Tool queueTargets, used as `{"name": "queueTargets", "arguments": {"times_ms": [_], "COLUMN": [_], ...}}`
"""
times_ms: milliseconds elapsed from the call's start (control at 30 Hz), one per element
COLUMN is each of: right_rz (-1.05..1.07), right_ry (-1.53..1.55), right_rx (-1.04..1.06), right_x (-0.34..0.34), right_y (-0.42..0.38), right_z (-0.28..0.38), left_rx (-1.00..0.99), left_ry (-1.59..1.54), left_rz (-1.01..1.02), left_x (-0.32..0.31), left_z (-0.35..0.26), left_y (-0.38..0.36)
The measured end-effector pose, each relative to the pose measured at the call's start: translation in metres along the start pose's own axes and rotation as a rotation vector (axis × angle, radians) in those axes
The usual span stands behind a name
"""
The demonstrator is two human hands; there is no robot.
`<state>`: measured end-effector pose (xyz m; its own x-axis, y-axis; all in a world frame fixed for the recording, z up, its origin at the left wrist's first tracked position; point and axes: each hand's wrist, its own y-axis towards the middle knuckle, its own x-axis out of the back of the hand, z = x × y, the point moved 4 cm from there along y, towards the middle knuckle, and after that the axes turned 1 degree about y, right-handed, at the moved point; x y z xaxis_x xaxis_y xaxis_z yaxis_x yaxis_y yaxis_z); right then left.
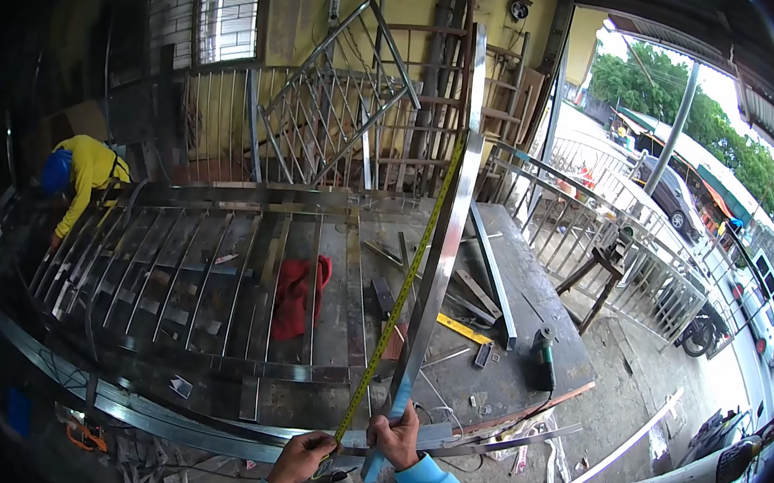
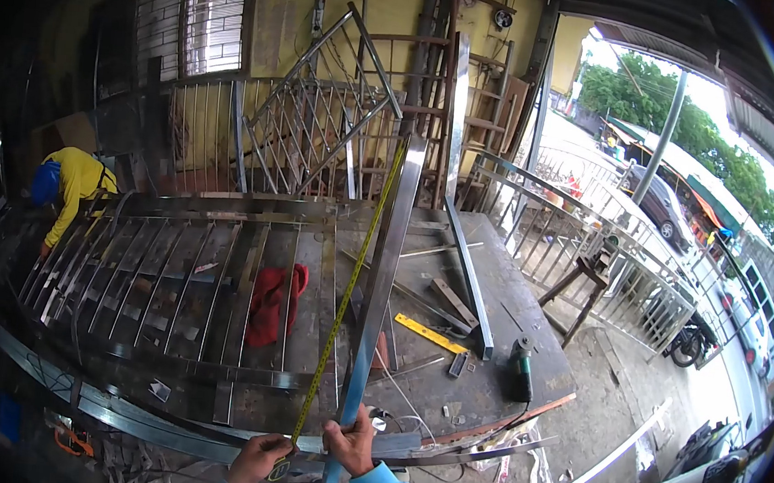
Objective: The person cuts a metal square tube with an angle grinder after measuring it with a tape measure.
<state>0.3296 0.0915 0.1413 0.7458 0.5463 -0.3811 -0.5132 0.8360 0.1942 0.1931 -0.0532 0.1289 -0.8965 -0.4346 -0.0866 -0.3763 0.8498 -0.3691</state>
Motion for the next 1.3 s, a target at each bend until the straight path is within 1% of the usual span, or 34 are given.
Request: {"name": "queueTargets", "arguments": {"times_ms": [33, 67, 100, 167, 200, 267, 333, 367, 400, 433, 467, 500, 533, 567, 633, 667, 767, 833, 900, 933, 967, 1000, 1033, 1067, 1133, 1167, 1200, 1300], "right_rz": [-0.011, -0.032, -0.053, -0.11, -0.147, -0.137, -0.136, -0.209, -0.276, -0.339, -0.291, -0.462, -0.473, -0.566, -0.401, -0.394, -0.411, -0.408, -0.701, -0.552, -0.466, -0.422, -0.343, -0.366, -0.349, -0.348, -0.323, -0.259], "right_ry": [-0.004, -0.02, -0.039, -0.13, -0.193, -0.057, 0.086, 0.01, -0.07, -0.235, -0.115, -0.27, -0.26, -0.117, 0.071, 0.068, 0.069, -0.053, -0.256, -0.506, -0.365, -0.11, 0.056, 0.041, -0.03, -0.023, 0.024, 0.113], "right_rx": [-0.01, -0.003, 0.001, 0.088, 0.118, 0.11, 0.073, 0.149, 0.23, 0.32, 0.311, 0.28, 0.341, 0.208, 0.217, 0.207, 0.312, 0.183, 0.275, 0.394, 0.242, 0.234, 0.232, 0.291, 0.309, 0.339, 0.324, 0.317], "right_x": [-0.002, -0.002, -0.003, 0.005, -0.004, 0.0, -0.007, 0.001, 0.009, 0.016, -0.006, 0.018, 0.025, 0.017, 0.021, 0.023, 0.029, 0.033, 0.035, 0.051, 0.056, 0.024, 0.028, 0.024, 0.025, 0.027, 0.021, 0.018], "right_y": [-0.001, 0.002, -0.001, -0.001, 0.005, 0.009, 0.015, 0.018, 0.021, 0.026, 0.028, 0.036, 0.046, 0.048, 0.059, 0.061, 0.058, 0.051, 0.046, 0.043, 0.042, 0.041, 0.042, 0.043, 0.043, 0.042, 0.042, 0.042], "right_z": [0.001, 0.002, 0.004, 0.003, 0.02, 0.02, 0.047, 0.051, 0.055, 0.07, 0.103, 0.105, 0.116, 0.131, 0.149, 0.148, 0.145, 0.125, 0.098, 0.076, 0.049, 0.064, 0.049, 0.043, 0.03, 0.029, 0.032, 0.029], "left_rx": [0.008, -0.025, -0.031, 0.0, -0.065, -0.149, -0.223, -0.274, -0.298, -0.325, -0.32, -0.289, -0.31, -0.337, -0.333, -0.346, -0.402, -0.471, -0.488, -0.437, -0.384, -0.372, -0.356, -0.376, -0.425, -0.356, -0.278, -0.363], "left_ry": [0.004, 0.092, 0.064, 0.143, 0.183, 0.243, 0.298, 0.332, 0.457, 0.584, 0.592, 0.579, 0.551, 0.525, 0.485, 0.518, 0.538, 0.631, 0.63, 0.622, 0.622, 0.606, 0.592, 0.583, 0.584, 0.567, 0.55, 0.562], "left_rz": [0.007, -0.005, -0.021, -0.008, -0.025, -0.052, -0.076, -0.089, -0.106, -0.116, -0.132, -0.136, -0.147, -0.159, -0.171, -0.184, -0.187, -0.19, -0.197, -0.173, -0.151, -0.148, -0.149, -0.139, -0.127, -0.134, -0.147, -0.175], "left_x": [-0.002, -0.001, -0.002, -0.004, -0.006, -0.012, -0.014, -0.013, -0.013, -0.012, -0.01, -0.008, -0.005, -0.003, 0.001, 0.001, 0.001, -0.003, -0.008, -0.01, -0.01, -0.009, -0.008, -0.009, -0.009, -0.008, -0.007, -0.008], "left_z": [0.0, 0.001, 0.001, -0.004, -0.014, -0.036, -0.048, -0.049, -0.058, -0.067, -0.065, -0.063, -0.064, -0.065, -0.066, -0.071, -0.079, -0.085, -0.082, -0.08, -0.077, -0.069, -0.061, -0.061, -0.062, -0.059, -0.057, -0.061], "left_y": [0.0, 0.003, 0.005, 0.008, 0.006, 0.001, -0.002, -0.003, -0.006, -0.011, -0.013, -0.017, -0.021, -0.024, -0.025, -0.026, -0.027, -0.022, -0.015, -0.012, -0.008, -0.005, -0.001, 0.001, -0.001, -0.001, -0.002, -0.007]}}
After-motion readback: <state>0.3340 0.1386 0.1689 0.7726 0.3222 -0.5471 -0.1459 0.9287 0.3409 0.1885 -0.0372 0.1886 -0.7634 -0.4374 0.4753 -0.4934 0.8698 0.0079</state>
